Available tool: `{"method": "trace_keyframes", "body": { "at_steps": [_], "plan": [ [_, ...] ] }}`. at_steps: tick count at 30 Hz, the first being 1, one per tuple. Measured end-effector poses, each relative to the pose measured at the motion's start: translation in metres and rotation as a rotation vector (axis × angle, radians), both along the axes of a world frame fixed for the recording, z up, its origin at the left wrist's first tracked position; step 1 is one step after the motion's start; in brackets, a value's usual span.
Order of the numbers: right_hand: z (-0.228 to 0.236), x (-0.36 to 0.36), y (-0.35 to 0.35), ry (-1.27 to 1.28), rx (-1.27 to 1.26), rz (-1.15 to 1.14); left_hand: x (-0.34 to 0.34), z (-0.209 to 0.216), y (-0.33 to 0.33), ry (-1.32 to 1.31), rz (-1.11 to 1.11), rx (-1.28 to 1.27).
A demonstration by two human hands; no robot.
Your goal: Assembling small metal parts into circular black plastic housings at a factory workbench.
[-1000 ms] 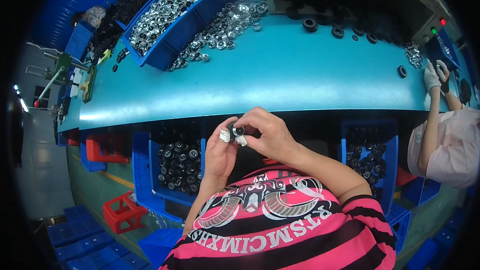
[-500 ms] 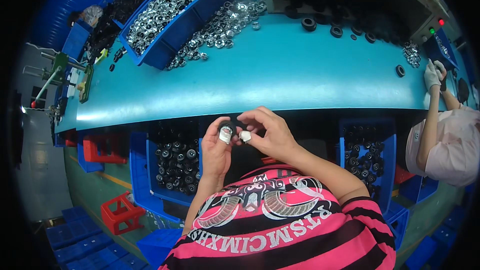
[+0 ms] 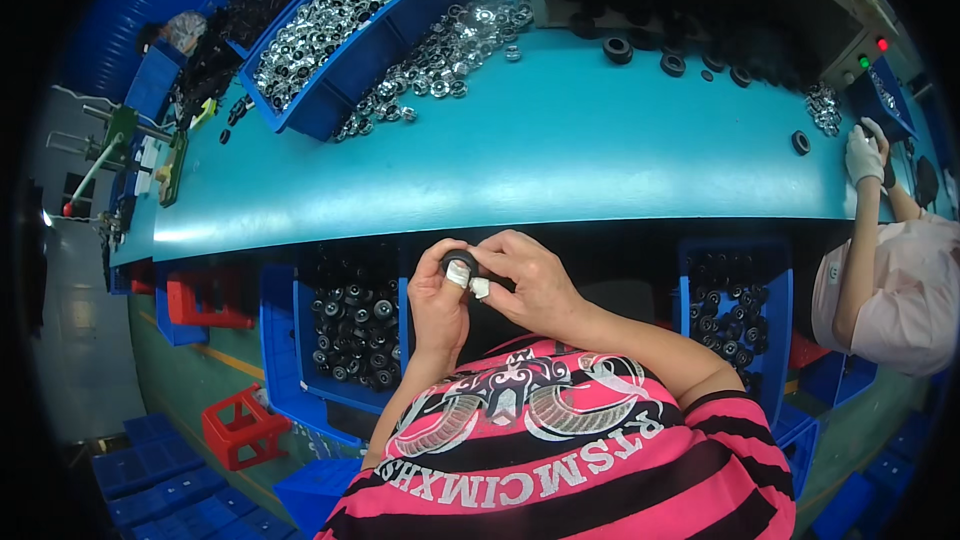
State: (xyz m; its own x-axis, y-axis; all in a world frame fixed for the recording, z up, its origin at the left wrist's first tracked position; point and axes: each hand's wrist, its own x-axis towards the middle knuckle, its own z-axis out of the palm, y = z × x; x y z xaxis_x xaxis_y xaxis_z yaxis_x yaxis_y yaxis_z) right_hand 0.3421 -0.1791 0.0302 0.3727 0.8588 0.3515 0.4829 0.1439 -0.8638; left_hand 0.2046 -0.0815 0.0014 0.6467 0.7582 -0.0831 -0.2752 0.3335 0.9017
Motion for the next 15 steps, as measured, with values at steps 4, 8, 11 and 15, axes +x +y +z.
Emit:
{"method": "trace_keyframes", "body": {
  "at_steps": [4,8,11,15],
  "plan": [
    [-0.002,0.006,0.002,0.082,-0.082,0.010,-0.002,-0.001,0.004,-0.010,-0.076,-0.028],
    [-0.017,0.019,0.003,0.447,-0.136,0.074,-0.007,0.010,0.006,-0.066,-0.255,-0.133],
    [-0.016,0.025,0.001,0.497,-0.194,0.102,-0.007,0.013,0.006,-0.089,-0.279,-0.205],
    [-0.005,0.025,0.000,0.466,-0.270,0.092,-0.008,0.014,0.009,-0.067,-0.293,-0.232]
  ]
}}
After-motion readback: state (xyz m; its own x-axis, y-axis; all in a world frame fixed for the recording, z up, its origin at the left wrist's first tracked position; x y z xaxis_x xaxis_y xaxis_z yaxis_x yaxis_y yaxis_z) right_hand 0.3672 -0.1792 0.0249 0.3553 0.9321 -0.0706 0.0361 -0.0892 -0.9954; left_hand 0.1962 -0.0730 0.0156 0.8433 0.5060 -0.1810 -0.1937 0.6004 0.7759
